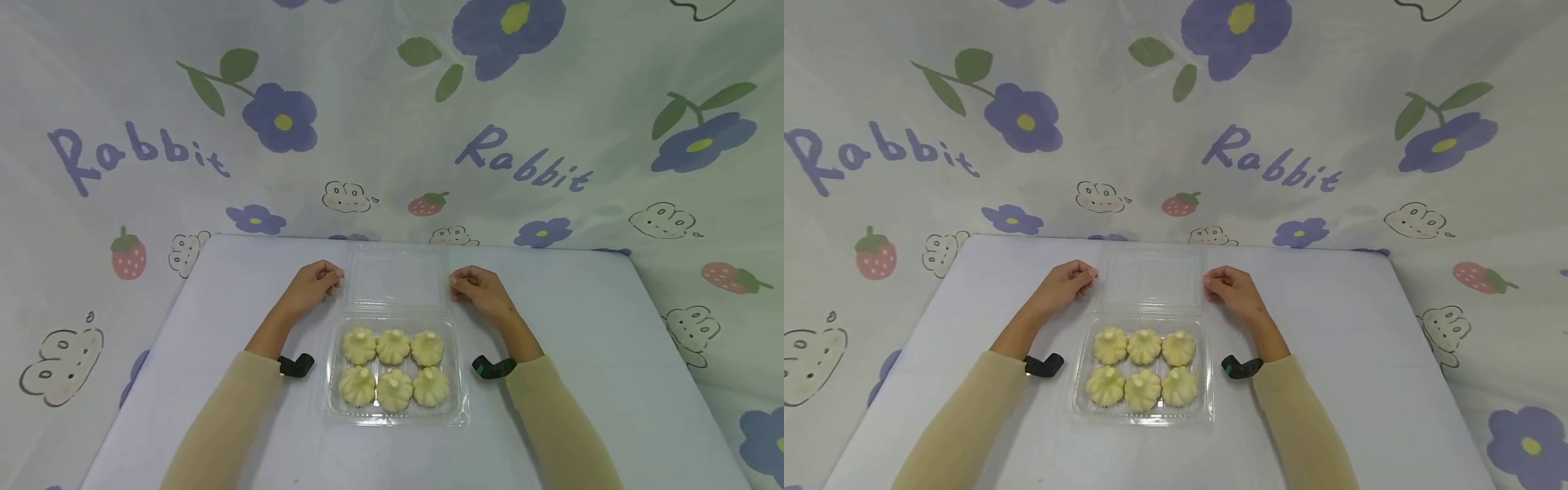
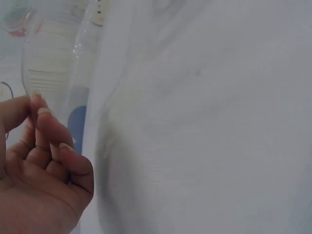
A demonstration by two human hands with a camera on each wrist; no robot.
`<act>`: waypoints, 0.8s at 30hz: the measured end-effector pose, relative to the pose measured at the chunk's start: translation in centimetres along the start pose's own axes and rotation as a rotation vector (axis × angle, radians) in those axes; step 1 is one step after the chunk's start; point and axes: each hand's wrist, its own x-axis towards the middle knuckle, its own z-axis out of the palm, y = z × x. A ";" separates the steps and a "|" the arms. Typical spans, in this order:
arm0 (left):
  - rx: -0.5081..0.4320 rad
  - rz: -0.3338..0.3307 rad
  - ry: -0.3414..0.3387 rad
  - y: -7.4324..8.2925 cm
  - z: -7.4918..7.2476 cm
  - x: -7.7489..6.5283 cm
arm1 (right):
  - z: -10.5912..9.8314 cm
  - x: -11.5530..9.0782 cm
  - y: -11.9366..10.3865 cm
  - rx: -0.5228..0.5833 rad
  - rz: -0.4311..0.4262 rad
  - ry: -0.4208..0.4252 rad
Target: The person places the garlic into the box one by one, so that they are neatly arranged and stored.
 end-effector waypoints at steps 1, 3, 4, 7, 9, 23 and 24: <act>0.009 0.007 0.000 0.1 -0.1 -0.1 | -0.1 -0.1 -0.1 -0.008 -0.013 0.005; 0.024 0.026 0.001 0.4 -0.3 -0.2 | -0.2 -0.2 -0.4 -0.027 -0.037 0.013; 0.028 0.036 0.003 0.6 -0.4 -0.3 | -0.2 -0.3 -0.6 -0.031 -0.050 0.017; 0.039 0.070 0.008 0.9 -0.6 -0.4 | -0.3 -0.5 -1.0 -0.032 -0.075 0.025; 0.046 0.091 0.017 1.1 -0.7 -0.5 | -0.4 -0.7 -1.3 -0.036 -0.089 0.027; 0.126 0.195 0.041 2.7 -1.4 -2.9 | -0.3 -2.7 -2.8 -0.204 -0.217 0.094; 0.136 0.206 0.043 2.8 -1.5 -3.1 | -0.3 -2.9 -2.9 -0.209 -0.228 0.097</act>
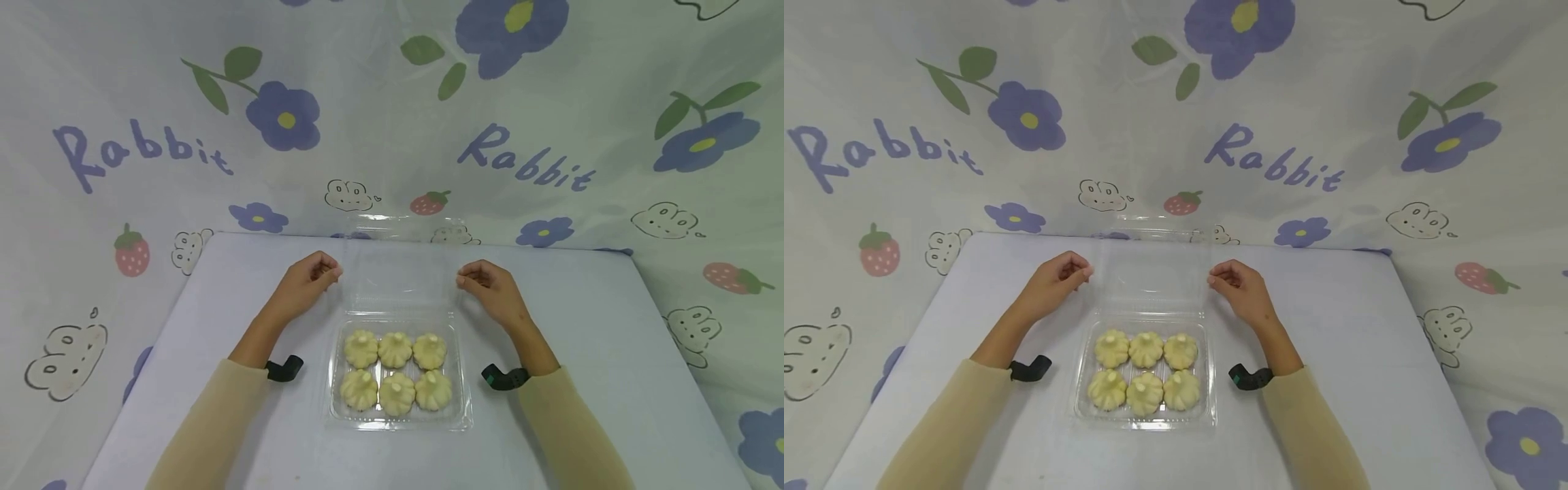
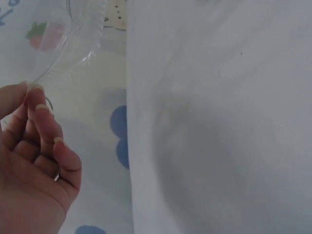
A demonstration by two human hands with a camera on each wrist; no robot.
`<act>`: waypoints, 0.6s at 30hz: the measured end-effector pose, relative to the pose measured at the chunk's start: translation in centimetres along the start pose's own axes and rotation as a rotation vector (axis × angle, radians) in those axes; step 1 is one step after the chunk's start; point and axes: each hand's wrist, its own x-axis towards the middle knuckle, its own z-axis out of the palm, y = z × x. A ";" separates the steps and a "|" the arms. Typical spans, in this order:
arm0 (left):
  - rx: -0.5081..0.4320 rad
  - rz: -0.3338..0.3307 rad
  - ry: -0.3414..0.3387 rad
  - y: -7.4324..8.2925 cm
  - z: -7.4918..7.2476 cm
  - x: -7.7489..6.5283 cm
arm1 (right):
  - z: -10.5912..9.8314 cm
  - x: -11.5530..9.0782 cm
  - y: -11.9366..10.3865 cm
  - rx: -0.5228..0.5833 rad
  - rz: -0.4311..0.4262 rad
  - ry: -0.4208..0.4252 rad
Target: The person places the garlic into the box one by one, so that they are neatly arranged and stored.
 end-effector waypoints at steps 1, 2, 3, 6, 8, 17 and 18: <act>0.008 0.010 0.002 0.1 -0.1 -0.2 | 0.0 -0.2 -0.2 -0.002 -0.010 0.003; 0.017 0.021 0.006 0.2 -0.2 -0.3 | -0.1 -0.3 -0.3 -0.004 -0.020 0.006; 0.026 0.030 0.011 0.2 -0.2 -0.5 | -0.1 -0.4 -0.4 -0.008 -0.029 0.008; 0.043 0.055 0.022 0.5 -0.3 -1.1 | -0.2 -1.0 -0.8 -0.017 -0.053 0.014; 0.046 0.066 0.029 0.6 -0.4 -1.5 | -0.3 -1.4 -1.1 -0.023 -0.066 0.017; 0.030 0.137 0.045 0.9 -0.7 -3.3 | -0.8 -3.6 -3.8 -0.054 -0.080 0.008; 0.035 0.147 0.047 0.9 -0.6 -3.4 | -0.9 -3.8 -3.8 -0.052 -0.082 0.009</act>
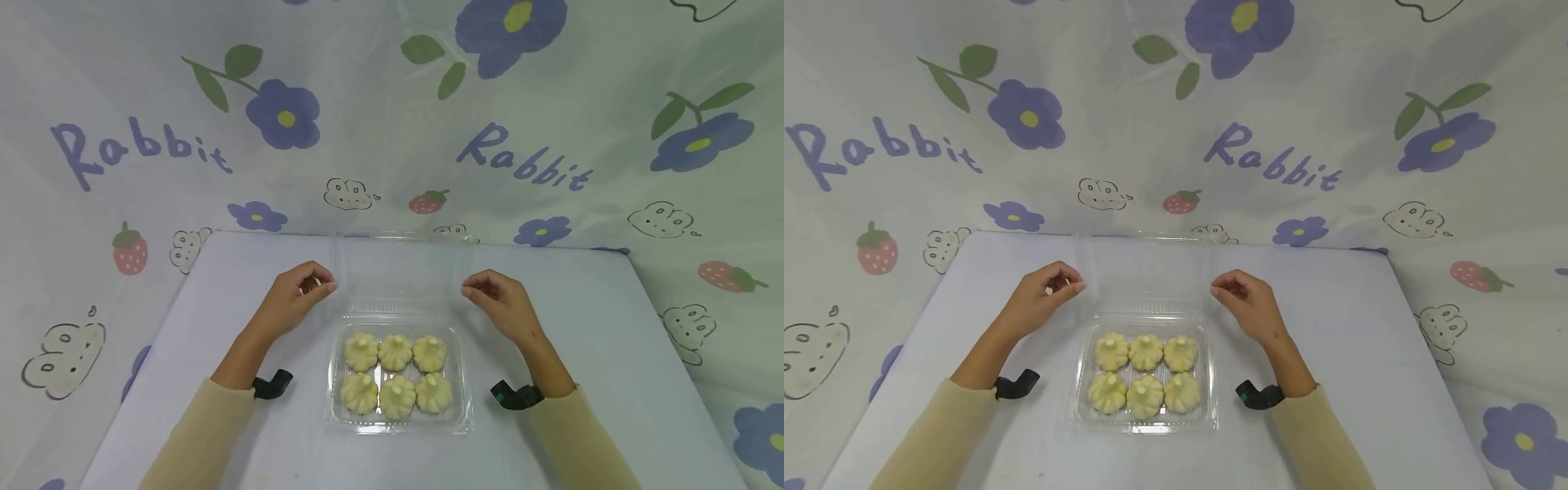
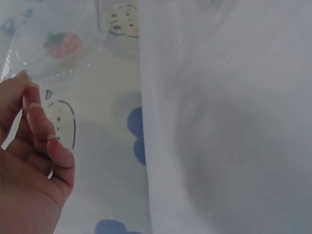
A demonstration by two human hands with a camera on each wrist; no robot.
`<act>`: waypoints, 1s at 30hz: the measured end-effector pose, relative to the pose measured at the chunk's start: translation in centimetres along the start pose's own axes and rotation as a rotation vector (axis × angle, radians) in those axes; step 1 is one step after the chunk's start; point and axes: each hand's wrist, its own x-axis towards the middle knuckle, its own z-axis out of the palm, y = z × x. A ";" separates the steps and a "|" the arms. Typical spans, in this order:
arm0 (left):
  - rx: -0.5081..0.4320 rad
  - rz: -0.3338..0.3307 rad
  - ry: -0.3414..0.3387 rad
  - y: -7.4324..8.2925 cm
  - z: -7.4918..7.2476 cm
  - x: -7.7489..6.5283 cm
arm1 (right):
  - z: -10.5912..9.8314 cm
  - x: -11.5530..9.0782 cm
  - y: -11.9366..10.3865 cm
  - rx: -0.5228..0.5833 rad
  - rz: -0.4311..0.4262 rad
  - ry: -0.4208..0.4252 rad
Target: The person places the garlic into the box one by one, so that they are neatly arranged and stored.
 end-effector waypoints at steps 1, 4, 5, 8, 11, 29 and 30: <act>0.004 0.006 0.002 0.1 0.0 -0.2 | 0.0 -0.2 0.2 0.010 -0.009 0.004; 0.022 0.029 0.017 0.4 0.1 -0.8 | -0.1 -0.6 1.1 0.017 -0.038 0.022; 0.028 0.034 0.023 0.5 0.1 -1.0 | -0.1 -0.8 1.1 0.009 -0.055 0.029; 0.050 0.061 0.036 1.0 0.0 -1.9 | -0.1 -1.5 1.1 -0.021 -0.118 0.045; 0.067 0.092 0.040 1.4 0.0 -2.7 | -0.1 -2.2 1.1 -0.041 -0.171 0.048; 0.134 0.097 0.049 1.9 1.0 -6.1 | 0.6 -6.3 1.4 -0.067 -0.170 0.040; 0.139 0.098 0.047 1.8 1.1 -6.3 | 0.6 -6.5 1.4 -0.059 -0.171 0.035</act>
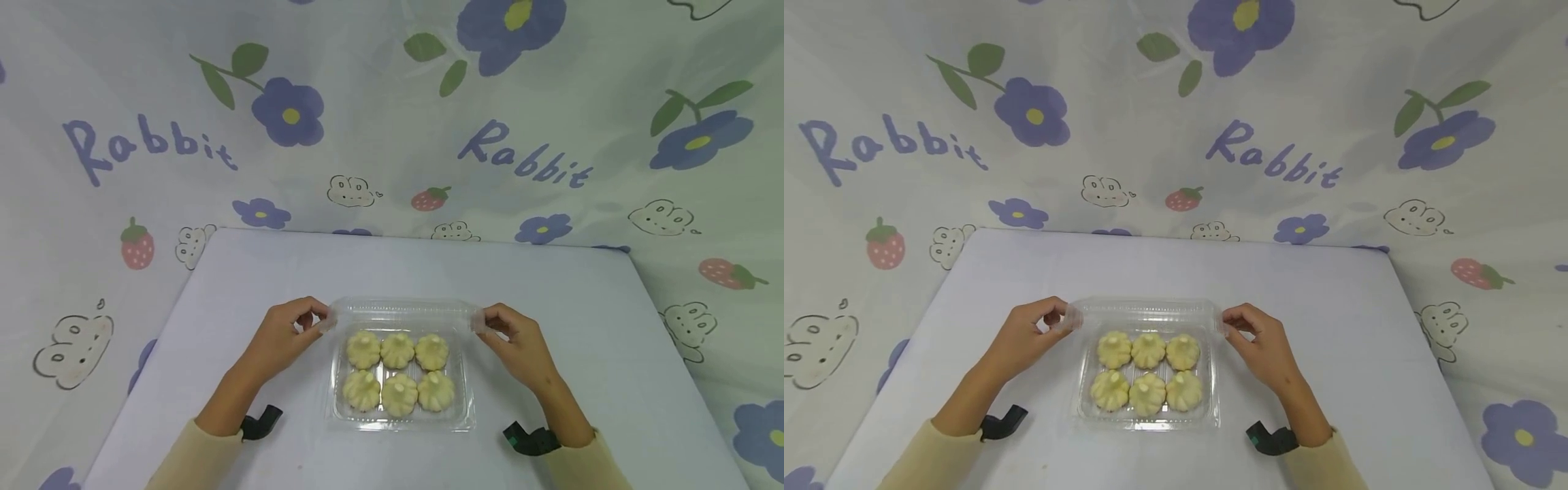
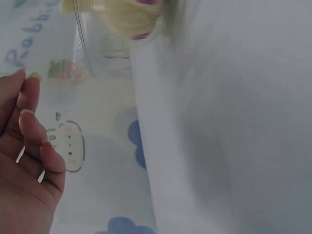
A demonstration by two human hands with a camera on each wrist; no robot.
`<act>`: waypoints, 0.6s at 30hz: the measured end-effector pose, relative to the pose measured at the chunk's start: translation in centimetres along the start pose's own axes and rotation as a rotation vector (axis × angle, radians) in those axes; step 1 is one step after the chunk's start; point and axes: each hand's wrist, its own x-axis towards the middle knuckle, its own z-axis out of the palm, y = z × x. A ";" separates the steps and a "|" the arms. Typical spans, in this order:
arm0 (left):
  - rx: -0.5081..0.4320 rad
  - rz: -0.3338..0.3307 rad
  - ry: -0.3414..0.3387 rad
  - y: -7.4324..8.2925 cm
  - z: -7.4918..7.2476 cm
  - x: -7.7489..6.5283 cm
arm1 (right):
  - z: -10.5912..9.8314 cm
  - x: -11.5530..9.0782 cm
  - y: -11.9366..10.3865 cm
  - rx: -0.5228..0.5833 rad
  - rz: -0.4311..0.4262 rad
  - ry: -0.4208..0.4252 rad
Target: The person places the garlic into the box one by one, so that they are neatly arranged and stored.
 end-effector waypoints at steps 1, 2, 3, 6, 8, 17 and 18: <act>0.006 0.001 -0.001 0.0 0.1 -0.1 | 0.0 -0.2 0.0 0.002 0.002 -0.004; 0.007 0.004 -0.003 0.0 0.1 -0.3 | 0.1 -0.4 0.1 0.005 0.008 -0.008; 0.008 0.004 -0.006 -0.1 0.2 -0.4 | 0.1 -0.6 0.1 0.002 0.014 -0.010; 0.008 -0.001 -0.021 -0.1 0.3 -0.6 | 0.1 -1.1 0.0 -0.007 0.038 -0.010; 0.006 -0.003 -0.034 0.0 0.3 -0.8 | 0.1 -1.4 0.0 -0.014 0.052 -0.007; -0.035 -0.042 -0.070 -0.3 0.4 -1.7 | 0.4 -2.5 -0.1 0.051 0.065 -0.045; -0.052 -0.052 -0.071 -0.4 0.5 -1.9 | 0.5 -2.6 -0.1 0.062 0.067 -0.047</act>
